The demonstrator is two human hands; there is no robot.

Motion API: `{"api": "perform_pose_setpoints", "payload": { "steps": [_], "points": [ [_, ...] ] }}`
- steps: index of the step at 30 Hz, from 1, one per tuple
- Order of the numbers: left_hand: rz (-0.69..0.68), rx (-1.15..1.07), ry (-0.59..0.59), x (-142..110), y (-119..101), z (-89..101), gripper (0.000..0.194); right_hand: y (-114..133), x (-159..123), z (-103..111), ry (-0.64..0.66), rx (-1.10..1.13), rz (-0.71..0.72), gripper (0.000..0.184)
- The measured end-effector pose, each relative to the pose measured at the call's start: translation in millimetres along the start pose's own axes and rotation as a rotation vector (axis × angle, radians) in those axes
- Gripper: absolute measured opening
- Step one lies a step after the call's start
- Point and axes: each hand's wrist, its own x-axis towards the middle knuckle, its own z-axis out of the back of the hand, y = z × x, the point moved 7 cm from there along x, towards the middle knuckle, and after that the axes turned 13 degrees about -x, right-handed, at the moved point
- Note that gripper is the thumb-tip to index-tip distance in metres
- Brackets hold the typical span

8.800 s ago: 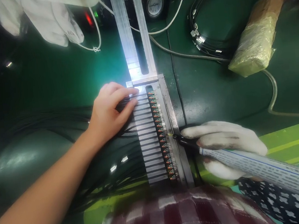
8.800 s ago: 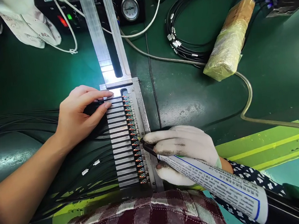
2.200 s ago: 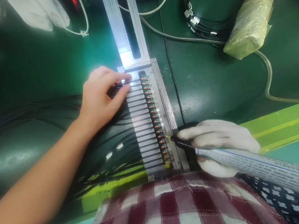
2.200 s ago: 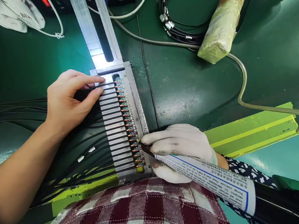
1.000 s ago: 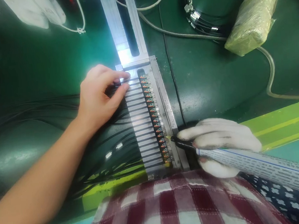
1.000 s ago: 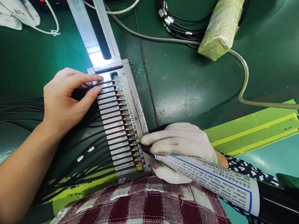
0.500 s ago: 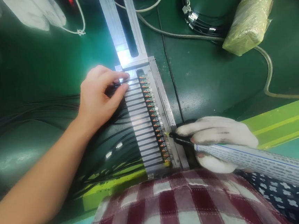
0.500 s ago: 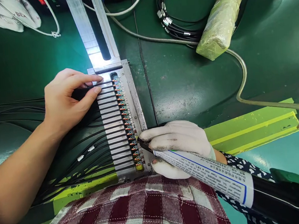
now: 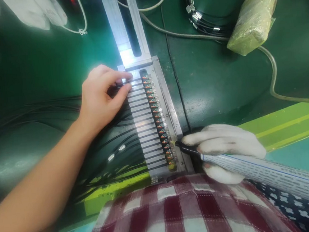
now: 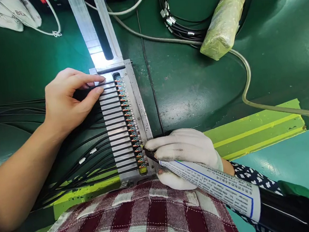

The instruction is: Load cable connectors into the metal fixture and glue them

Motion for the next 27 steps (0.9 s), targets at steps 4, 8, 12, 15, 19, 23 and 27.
{"api": "perform_pose_setpoints", "payload": {
  "steps": [4,8,12,15,19,23,27],
  "points": [
    [-0.01,0.004,-0.004,0.6,-1.1,0.0,0.016,-0.3,2.8,0.0,0.004,-0.003,0.009,0.007],
    [-0.026,0.005,-0.019,0.2,-2.4,1.1,0.015,0.6,3.3,0.5,0.01,0.0,0.017,0.006],
    [-0.011,-0.011,-0.004,0.0,-0.6,0.2,0.017,0.1,1.9,0.5,0.019,0.018,0.015,0.007],
    [-0.011,0.005,-0.008,0.2,-0.6,0.6,0.016,-0.4,-0.2,0.5,0.012,0.036,0.009,0.007],
    [-0.006,0.056,-0.011,0.2,-4.1,1.3,0.018,-0.6,-2.4,-0.1,0.014,0.045,-0.008,0.008],
    [0.047,0.09,0.006,-0.9,-5.0,0.3,0.02,-0.3,-2.5,0.2,0.008,0.052,-0.023,0.007],
    [0.018,0.07,-0.003,-1.0,-6.2,0.9,0.021,0.3,-2.1,-0.2,0.006,0.062,-0.019,0.007]
  ]
}}
